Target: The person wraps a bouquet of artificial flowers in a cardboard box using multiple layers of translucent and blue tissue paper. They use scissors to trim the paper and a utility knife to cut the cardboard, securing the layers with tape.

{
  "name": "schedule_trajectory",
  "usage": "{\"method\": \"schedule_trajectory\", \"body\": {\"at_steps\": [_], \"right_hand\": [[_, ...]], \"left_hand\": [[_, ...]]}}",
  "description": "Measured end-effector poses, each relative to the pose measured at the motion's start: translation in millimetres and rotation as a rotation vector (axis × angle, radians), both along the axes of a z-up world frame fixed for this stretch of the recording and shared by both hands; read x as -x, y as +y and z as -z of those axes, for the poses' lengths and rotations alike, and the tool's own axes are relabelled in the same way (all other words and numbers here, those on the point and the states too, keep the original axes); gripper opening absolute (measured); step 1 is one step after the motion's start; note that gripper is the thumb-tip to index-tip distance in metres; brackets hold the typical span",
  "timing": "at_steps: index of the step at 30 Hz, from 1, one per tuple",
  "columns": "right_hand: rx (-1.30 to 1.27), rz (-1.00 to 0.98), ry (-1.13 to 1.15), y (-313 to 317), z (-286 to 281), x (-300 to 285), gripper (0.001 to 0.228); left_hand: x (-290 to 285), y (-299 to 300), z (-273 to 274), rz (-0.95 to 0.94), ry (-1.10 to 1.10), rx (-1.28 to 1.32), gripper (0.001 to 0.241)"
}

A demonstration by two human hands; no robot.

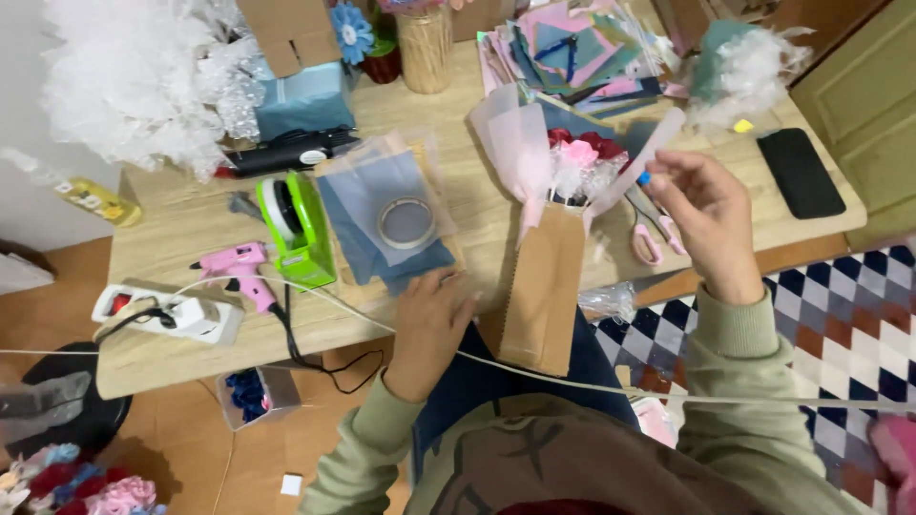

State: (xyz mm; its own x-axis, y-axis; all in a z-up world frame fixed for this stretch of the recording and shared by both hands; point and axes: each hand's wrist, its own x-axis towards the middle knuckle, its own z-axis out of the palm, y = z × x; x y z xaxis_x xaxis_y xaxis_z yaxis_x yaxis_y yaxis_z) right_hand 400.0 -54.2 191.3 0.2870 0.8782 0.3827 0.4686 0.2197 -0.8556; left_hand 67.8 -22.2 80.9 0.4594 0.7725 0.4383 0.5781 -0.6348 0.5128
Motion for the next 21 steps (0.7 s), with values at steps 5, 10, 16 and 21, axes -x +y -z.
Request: {"method": "schedule_trajectory", "body": {"at_steps": [5,10,16,21], "right_hand": [[0.056,0.218,0.077,-26,96,-42,0.023],[0.041,0.422,-0.414,-30,134,-62,0.019],[0.058,0.256,-0.248,-19,177,-30,0.02],[0.262,0.008,0.065,-13,178,6,0.059]], "left_hand": [[-48,-7,-14,0.14,-0.018,0.374,0.054],[-71,-9,-12,0.244,0.13,0.467,0.059],[-77,-21,-14,0.182,0.128,0.643,0.064],[-86,-34,-17,0.335,0.191,0.695,0.069]]}}
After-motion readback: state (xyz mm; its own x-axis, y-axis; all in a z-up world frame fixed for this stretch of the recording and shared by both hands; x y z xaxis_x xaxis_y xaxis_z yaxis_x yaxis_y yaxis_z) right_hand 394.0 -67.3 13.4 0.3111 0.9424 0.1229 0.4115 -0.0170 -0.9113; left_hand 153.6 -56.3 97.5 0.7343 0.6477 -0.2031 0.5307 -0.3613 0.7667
